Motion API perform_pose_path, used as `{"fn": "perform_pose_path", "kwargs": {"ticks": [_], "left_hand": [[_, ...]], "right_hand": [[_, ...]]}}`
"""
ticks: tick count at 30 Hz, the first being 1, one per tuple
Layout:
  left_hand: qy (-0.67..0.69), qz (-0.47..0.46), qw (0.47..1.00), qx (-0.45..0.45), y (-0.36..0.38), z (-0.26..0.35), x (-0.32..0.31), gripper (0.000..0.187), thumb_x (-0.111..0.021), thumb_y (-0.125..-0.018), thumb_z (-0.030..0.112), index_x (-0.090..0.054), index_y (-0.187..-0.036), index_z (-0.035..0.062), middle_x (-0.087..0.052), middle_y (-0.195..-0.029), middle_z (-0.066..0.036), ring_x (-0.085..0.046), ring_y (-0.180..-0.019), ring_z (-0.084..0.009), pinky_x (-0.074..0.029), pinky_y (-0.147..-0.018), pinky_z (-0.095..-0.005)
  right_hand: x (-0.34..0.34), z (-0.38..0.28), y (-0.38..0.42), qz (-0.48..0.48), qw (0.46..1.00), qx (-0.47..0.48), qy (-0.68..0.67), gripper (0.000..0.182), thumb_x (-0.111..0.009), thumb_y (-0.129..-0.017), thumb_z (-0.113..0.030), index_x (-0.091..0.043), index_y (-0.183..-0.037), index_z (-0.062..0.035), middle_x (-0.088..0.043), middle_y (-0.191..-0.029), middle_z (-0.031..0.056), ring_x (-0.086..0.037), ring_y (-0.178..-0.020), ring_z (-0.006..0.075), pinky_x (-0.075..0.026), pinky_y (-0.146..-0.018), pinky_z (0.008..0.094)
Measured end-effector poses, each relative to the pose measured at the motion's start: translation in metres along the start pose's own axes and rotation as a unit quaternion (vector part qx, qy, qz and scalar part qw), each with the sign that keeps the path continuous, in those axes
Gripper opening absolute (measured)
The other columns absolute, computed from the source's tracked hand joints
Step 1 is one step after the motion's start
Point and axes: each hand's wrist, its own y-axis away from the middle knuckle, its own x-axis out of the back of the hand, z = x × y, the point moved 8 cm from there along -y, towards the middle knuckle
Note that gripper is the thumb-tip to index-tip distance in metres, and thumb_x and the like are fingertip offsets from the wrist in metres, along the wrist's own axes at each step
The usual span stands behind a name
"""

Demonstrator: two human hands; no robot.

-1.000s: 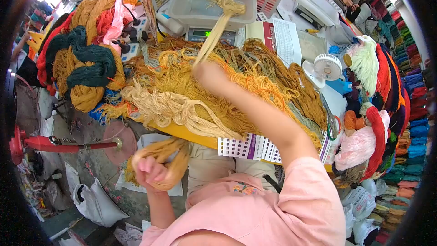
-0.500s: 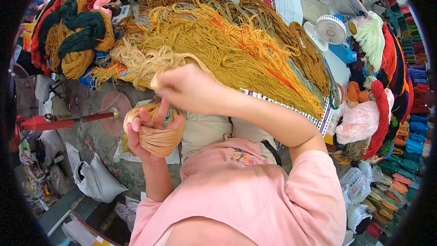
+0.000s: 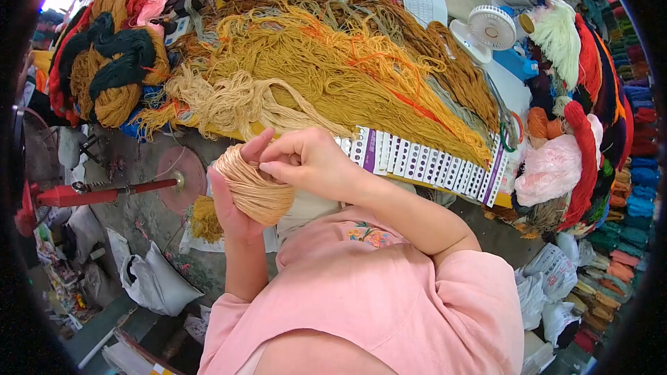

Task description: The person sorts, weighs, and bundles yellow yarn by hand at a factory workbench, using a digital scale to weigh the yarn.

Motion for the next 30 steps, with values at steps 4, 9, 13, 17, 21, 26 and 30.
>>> {"fn": "perform_pose_path", "kwargs": {"ticks": [4, 9, 13, 17, 21, 26, 30], "left_hand": [[-0.015, -0.011, 1.0, -0.004, -0.001, 0.001, -0.018, 0.08, -0.032, -0.073, 0.059, -0.022, -0.119, -0.006, -0.031, -0.12, -0.017, -0.035, -0.108, -0.0221, -0.03, -0.089, -0.0303], [0.037, -0.028, 0.998, -0.037, 0.0, -0.003, -0.01, 0.073, -0.038, -0.076, 0.05, -0.023, -0.118, -0.0064, -0.03, -0.121, -0.016, -0.033, -0.11, -0.0231, -0.028, -0.09, -0.0318], [-0.162, 0.033, 0.984, -0.061, 0.003, -0.002, -0.004, 0.046, -0.042, -0.08, 0.019, -0.027, -0.116, -0.005, -0.035, -0.117, -0.016, -0.036, -0.108, -0.0232, -0.029, -0.09, -0.033], [-0.037, 0.082, 0.996, -0.017, 0.004, -0.006, 0.005, 0.031, -0.039, -0.081, 0.008, -0.036, -0.109, -0.0045, -0.042, -0.11, -0.017, -0.04, -0.104, -0.0233, -0.03, -0.089, -0.0328], [0.058, 0.109, 0.992, -0.003, 0.008, -0.011, 0.014, 0.031, -0.039, -0.08, 0.012, -0.039, -0.106, -0.0055, -0.043, -0.109, -0.016, -0.043, -0.099, -0.0224, -0.035, -0.085, -0.0314], [-0.103, 0.112, 0.987, -0.058, 0.008, -0.005, 0.017, 0.027, -0.048, -0.076, 0.003, -0.043, -0.102, -0.0023, -0.048, -0.104, -0.015, -0.048, -0.094, -0.0191, -0.039, -0.079, -0.0283], [-0.069, 0.142, 0.987, -0.04, 0.006, 0.0, 0.018, 0.023, -0.047, -0.077, 0.004, -0.046, -0.099, -0.0019, -0.052, -0.096, -0.013, -0.05, -0.088, -0.0175, -0.042, -0.075, -0.0266]], "right_hand": [[-0.008, 0.012, 0.002, 0.003, 0.998, -0.035, -0.048, 0.013, -0.055, -0.07, -0.001, -0.057, -0.082, 0.004, -0.053, -0.074, 0.0015, -0.049, -0.065, 0.0045, -0.039, -0.057, 0.0163], [0.0, 0.015, 0.004, 0.066, 0.995, 0.025, -0.075, 0.011, -0.055, -0.067, -0.004, -0.057, -0.075, 0.0035, -0.054, -0.068, 0.0019, -0.047, -0.059, 0.0033, -0.038, -0.052, 0.0171], [0.005, 0.004, 0.011, 0.124, 0.986, 0.093, -0.061, 0.009, -0.053, -0.068, -0.001, -0.057, -0.074, 0.0039, -0.053, -0.066, 0.0019, -0.045, -0.053, 0.0034, -0.036, -0.047, 0.0171], [0.003, 0.022, 0.011, 0.096, 0.966, -0.016, -0.241, 0.011, -0.052, -0.07, 0.0, -0.057, -0.078, 0.0047, -0.051, -0.056, 0.0018, -0.044, -0.046, 0.0038, -0.034, -0.042, 0.0164], [-0.002, 0.024, 0.011, 0.099, 0.96, -0.029, -0.262, 0.013, -0.051, -0.071, -0.001, -0.056, -0.081, 0.0053, -0.049, -0.05, 0.0007, -0.043, -0.043, 0.0033, -0.033, -0.04, 0.0161], [-0.001, 0.017, 0.012, 0.126, 0.984, -0.009, -0.127, 0.014, -0.052, -0.071, -0.002, -0.056, -0.082, 0.0058, -0.05, -0.051, 0.0, -0.043, -0.043, 0.0018, -0.032, -0.039, 0.0158], [0.003, 0.024, 0.011, 0.139, 0.975, -0.005, -0.173, 0.013, -0.051, -0.071, -0.002, -0.057, -0.081, 0.0054, -0.051, -0.052, 0.0006, -0.044, -0.044, 0.0025, -0.032, -0.039, 0.0156]]}}
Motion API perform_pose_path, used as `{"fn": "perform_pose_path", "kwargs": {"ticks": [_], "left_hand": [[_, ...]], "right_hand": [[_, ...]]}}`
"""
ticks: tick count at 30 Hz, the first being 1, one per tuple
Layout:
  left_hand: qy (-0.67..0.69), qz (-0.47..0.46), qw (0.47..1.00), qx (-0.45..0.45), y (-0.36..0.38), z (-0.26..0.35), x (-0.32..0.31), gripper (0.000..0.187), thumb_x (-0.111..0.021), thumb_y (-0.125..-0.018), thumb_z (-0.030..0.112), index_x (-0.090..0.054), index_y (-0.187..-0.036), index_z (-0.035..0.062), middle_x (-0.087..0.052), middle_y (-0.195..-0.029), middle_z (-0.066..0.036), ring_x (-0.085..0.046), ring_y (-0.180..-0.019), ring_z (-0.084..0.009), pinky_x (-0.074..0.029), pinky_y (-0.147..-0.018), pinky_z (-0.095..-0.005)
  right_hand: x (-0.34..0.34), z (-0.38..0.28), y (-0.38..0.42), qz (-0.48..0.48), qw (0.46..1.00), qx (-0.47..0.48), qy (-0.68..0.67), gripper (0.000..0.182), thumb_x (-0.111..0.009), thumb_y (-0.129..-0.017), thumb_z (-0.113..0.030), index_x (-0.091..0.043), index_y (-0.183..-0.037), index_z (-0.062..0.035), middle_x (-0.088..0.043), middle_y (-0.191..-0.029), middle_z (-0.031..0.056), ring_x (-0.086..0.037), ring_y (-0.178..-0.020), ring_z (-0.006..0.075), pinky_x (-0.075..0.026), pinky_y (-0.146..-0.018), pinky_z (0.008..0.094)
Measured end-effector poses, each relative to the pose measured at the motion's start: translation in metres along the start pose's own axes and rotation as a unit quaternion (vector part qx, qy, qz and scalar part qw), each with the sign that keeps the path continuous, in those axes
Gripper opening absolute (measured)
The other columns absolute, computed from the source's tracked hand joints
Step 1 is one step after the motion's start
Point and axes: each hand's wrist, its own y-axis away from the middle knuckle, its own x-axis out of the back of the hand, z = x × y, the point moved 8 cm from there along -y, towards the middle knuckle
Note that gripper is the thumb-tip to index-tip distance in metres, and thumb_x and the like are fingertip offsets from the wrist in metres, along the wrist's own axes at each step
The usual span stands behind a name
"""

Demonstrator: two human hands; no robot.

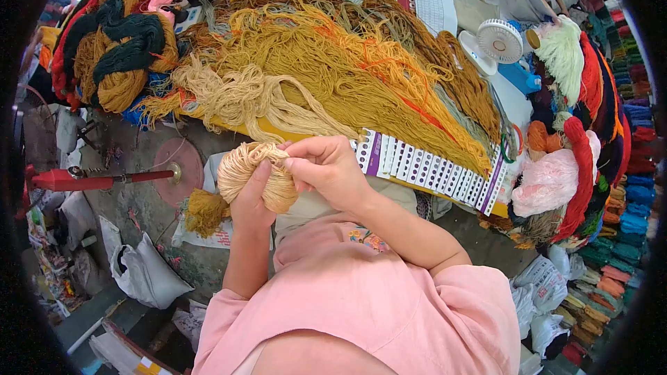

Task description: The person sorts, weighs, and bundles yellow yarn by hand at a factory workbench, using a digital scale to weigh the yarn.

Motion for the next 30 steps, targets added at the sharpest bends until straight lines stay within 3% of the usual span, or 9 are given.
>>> {"fn": "perform_pose_path", "kwargs": {"ticks": [5, 11, 16, 18, 19, 21, 26, 28, 30], "left_hand": [[0.069, -0.037, 0.994, 0.079, -0.002, -0.012, 0.009, 0.02, -0.047, -0.078, 0.007, -0.048, -0.096, 0.0005, -0.054, -0.086, -0.006, -0.051, -0.079, -0.0132, -0.043, -0.068, -0.0246], [0.039, -0.055, 0.997, 0.037, 0.0, -0.003, 0.002, 0.019, -0.048, -0.077, 0.009, -0.047, -0.095, 0.0004, -0.053, -0.085, -0.006, -0.051, -0.078, -0.0133, -0.042, -0.069, -0.025], [0.103, -0.068, 0.991, 0.046, -0.003, 0.001, 0.014, 0.014, -0.045, -0.079, 0.014, -0.048, -0.087, 0.0019, -0.052, -0.079, -0.006, -0.05, -0.074, -0.014, -0.041, -0.068, -0.0254], [0.316, -0.178, 0.93, 0.065, 0.0, 0.012, 0.013, 0.014, -0.039, -0.082, 0.017, -0.046, -0.08, 0.0047, -0.045, -0.064, -0.002, -0.045, -0.061, -0.0111, -0.039, -0.058, -0.0258], [0.421, -0.246, 0.87, 0.078, 0.005, 0.026, 0.023, 0.015, -0.036, -0.083, 0.018, -0.044, -0.078, 0.0055, -0.042, -0.059, -0.001, -0.043, -0.056, -0.0097, -0.038, -0.054, -0.0256], [0.471, -0.248, 0.846, 0.016, 0.01, 0.059, 0.068, 0.017, -0.031, -0.084, 0.017, -0.043, -0.077, 0.0058, -0.039, -0.055, 0.002, -0.04, -0.049, -0.0073, -0.034, -0.049, -0.0228], [0.477, 0.001, 0.87, -0.124, 0.057, 0.061, 0.312, 0.019, -0.027, -0.085, 0.015, -0.04, -0.074, 0.0064, -0.035, -0.049, 0.004, -0.036, -0.042, -0.0046, -0.032, -0.046, -0.0201], [0.322, 0.349, 0.87, -0.134, 0.109, 0.04, 0.4, 0.022, -0.029, -0.084, 0.014, -0.037, -0.064, 0.0095, -0.033, -0.048, 0.004, -0.035, -0.041, -0.0059, -0.034, -0.048, -0.0212], [0.211, 0.585, 0.776, -0.104, 0.141, 0.058, 0.346, 0.027, -0.031, -0.082, 0.014, -0.03, -0.055, 0.0138, -0.03, -0.048, 0.003, -0.034, -0.043, -0.0087, -0.035, -0.05, -0.0251]], "right_hand": [[-0.001, 0.014, -0.004, -0.008, 0.978, -0.079, -0.195, 0.009, -0.05, -0.073, -0.003, -0.056, -0.077, 0.0022, -0.057, -0.064, 0.0085, -0.052, -0.048, 0.0087, -0.041, -0.042, 0.0167], [-0.002, 0.021, -0.01, -0.043, 0.971, -0.115, -0.203, 0.009, -0.049, -0.075, -0.005, -0.054, -0.08, 0.0004, -0.058, -0.071, 0.0115, -0.055, -0.051, 0.0113, -0.045, -0.046, 0.0199], [-0.014, 0.029, -0.007, -0.136, 0.934, -0.226, -0.239, 0.008, -0.049, -0.076, -0.007, -0.053, -0.08, -0.001, -0.051, -0.061, 0.0038, -0.041, -0.043, 0.0063, -0.033, -0.039, 0.0174], [-0.016, 0.027, 0.004, -0.199, 0.92, -0.285, -0.18, 0.006, -0.049, -0.075, -0.007, -0.051, -0.074, -0.0016, -0.04, -0.052, -0.0013, -0.028, -0.041, 0.0044, -0.021, -0.037, 0.0165], [-0.006, 0.017, 0.002, -0.179, 0.937, -0.276, -0.113, 0.006, -0.049, -0.076, -0.008, -0.05, -0.073, -0.0023, -0.038, -0.052, -0.0024, -0.028, -0.04, 0.0045, -0.023, -0.037, 0.0165], [0.024, -0.009, -0.011, -0.116, 0.963, -0.241, -0.026, 0.007, -0.05, -0.076, -0.01, -0.051, -0.074, -0.0032, -0.037, -0.052, -0.0039, -0.029, -0.041, 0.0049, -0.025, -0.037, 0.0175], [0.136, -0.102, -0.079, 0.104, 0.986, -0.058, -0.117, 0.007, -0.046, -0.076, -0.006, -0.047, -0.071, -0.0015, -0.033, -0.051, -0.0029, -0.031, -0.043, 0.0067, -0.042, -0.05, 0.0243], [0.175, -0.144, -0.105, 0.172, 0.973, 0.034, -0.149, 0.008, -0.044, -0.077, -0.005, -0.044, -0.072, 0.0012, -0.029, -0.051, -0.0022, -0.029, -0.042, 0.0073, -0.047, -0.063, 0.0296], [0.201, -0.176, -0.134, 0.158, 0.969, 0.071, -0.176, 0.009, -0.042, -0.079, -0.005, -0.042, -0.074, 0.0033, -0.026, -0.051, -0.002, -0.026, -0.042, 0.0074, -0.045, -0.074, 0.0349]]}}
